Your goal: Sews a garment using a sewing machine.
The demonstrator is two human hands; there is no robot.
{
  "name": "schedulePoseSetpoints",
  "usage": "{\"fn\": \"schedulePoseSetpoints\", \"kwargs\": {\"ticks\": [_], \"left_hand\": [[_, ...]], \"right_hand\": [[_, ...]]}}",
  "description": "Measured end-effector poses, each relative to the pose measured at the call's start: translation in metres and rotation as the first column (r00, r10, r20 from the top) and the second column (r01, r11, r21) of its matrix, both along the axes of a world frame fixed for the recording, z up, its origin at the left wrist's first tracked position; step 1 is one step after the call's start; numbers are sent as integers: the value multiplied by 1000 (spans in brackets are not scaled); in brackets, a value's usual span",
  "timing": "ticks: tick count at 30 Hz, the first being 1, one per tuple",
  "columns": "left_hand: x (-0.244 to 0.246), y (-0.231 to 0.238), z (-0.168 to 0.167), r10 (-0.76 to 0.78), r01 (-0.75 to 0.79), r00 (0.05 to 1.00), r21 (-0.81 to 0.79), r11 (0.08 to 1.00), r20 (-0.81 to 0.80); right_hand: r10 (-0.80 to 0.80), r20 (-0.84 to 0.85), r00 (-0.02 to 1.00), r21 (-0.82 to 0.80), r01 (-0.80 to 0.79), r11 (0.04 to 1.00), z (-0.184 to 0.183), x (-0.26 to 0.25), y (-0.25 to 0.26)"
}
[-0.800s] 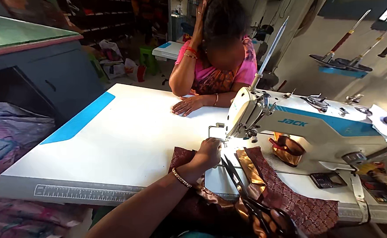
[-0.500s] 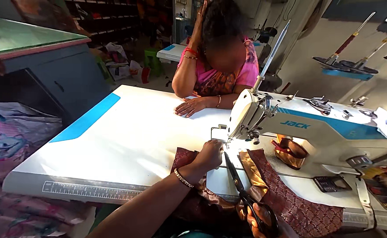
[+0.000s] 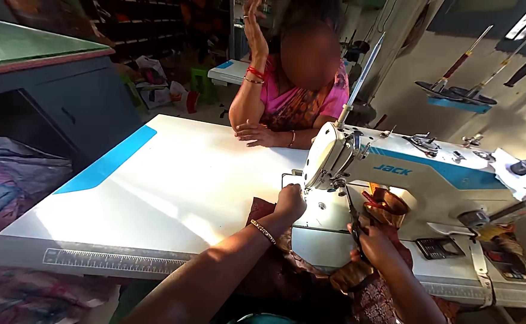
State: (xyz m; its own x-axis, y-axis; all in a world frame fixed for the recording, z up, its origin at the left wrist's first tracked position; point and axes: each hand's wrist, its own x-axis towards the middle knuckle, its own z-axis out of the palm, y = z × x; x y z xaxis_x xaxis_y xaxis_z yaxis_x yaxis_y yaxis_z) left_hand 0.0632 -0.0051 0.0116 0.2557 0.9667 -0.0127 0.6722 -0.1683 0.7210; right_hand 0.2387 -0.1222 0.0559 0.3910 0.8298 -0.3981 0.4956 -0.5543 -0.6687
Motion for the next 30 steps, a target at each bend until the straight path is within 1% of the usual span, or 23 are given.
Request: {"fn": "schedulePoseSetpoints", "kwargs": {"ticks": [2, 4, 6, 8, 9, 10, 11, 12, 13, 14, 15, 16, 17, 18, 21, 25, 28, 30], "left_hand": [[0, -2, -6, 19, -21, 999, 64, 998, 26], [-2, -4, -6, 43, -45, 998, 60, 997, 46], [-3, -5, -5, 75, -77, 996, 39, 996, 47], [-3, -5, -3, 94, -95, 995, 27, 995, 45], [-4, -6, -2, 99, -100, 994, 22, 995, 44], [-4, -5, -2, 100, -101, 994, 18, 995, 43], [-5, -5, 0, 100, -100, 994, 9, 995, 41], [-5, -4, 0, 98, -99, 994, 5, 995, 45], [-5, -4, 0, 98, -98, 994, 3, 995, 55], [-6, -4, 0, 100, -100, 993, -1, 995, 62], [-6, -4, 2, 99, -98, 993, -18, 995, 59], [-6, -4, 3, 95, -94, 994, -27, 995, 61], [-7, -4, 2, 91, -90, 994, -20, 996, 64], [-8, -3, 1, 86, -86, 994, -11, 996, 70], [-9, -4, 3, 70, -69, 995, -20, 997, 67], [-9, -3, -1, 56, -57, 996, 14, 998, 63], [-9, -3, 0, 50, -50, 998, -1, 999, 46], [-9, -3, 2, 48, -48, 998, -13, 999, 42]], "right_hand": [[34, 165, 986, -20, -31, 999, -4, 2, 19], [48, 323, 945, -1, -50, 999, -11, 3, 35], [69, 510, 857, 22, -94, 995, -11, 1, 46], [102, 670, 735, 7, -144, 990, -10, -2, 53], [119, 718, 685, 4, -175, 984, -10, -3, 56], [133, 735, 664, 28, -227, 973, -9, -5, 59], [155, 731, 665, 72, -300, 951, -8, -8, 61], [201, 696, 689, 104, -373, 922, -6, -13, 62], [264, 614, 744, 120, -418, 900, -4, -18, 65], [327, 494, 806, 130, -440, 888, -6, -23, 70], [364, 366, 857, 153, -441, 884, -11, -27, 76], [366, 247, 897, 180, -414, 892, -18, -32, 82], [340, 175, 924, 204, -372, 906, -24, -37, 86], [308, 155, 939, 226, -338, 914, -28, -43, 89], [243, 240, 940, 271, -306, 913, -31, -57, 90], [198, 344, 918, 258, -296, 920, -29, -68, 91], [177, 350, 920, 262, -277, 924, -32, -68, 92], [173, 304, 937, 269, -259, 928, -33, -65, 92]]}}
